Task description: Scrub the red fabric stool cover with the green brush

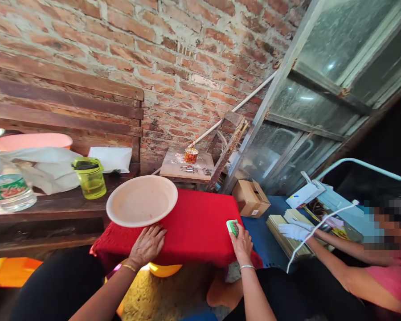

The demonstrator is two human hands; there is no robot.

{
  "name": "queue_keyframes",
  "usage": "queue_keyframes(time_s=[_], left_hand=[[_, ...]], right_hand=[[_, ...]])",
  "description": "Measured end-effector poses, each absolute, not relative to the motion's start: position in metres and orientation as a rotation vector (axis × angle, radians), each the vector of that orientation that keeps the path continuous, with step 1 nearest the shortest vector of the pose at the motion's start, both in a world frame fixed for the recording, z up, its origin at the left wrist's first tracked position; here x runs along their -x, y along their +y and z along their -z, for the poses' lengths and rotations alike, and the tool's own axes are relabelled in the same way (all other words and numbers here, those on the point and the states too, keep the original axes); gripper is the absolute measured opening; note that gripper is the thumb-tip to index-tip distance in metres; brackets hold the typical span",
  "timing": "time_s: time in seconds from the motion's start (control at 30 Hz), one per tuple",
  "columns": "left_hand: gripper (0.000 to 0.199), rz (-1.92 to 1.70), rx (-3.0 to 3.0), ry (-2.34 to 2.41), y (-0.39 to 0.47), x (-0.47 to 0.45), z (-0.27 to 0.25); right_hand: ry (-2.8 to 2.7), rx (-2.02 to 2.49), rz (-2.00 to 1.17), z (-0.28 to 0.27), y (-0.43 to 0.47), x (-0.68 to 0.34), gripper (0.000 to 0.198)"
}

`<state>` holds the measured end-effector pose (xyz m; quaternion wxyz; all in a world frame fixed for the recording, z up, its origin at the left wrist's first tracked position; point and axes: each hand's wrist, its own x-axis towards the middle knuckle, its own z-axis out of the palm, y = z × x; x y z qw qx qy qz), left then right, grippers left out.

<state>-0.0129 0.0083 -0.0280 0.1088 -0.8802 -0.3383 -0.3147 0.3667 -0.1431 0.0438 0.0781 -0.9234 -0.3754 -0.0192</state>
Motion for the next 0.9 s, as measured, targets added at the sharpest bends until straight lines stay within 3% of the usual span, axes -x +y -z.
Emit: queue_keyframes(time_s=[0.9], left_hand=[[0.027,0.82,2.675,-1.082,-0.003,0.01,0.003]], right_hand=[[-1.086,2.798,0.012,-0.056,-0.143,-0.36,0.054]])
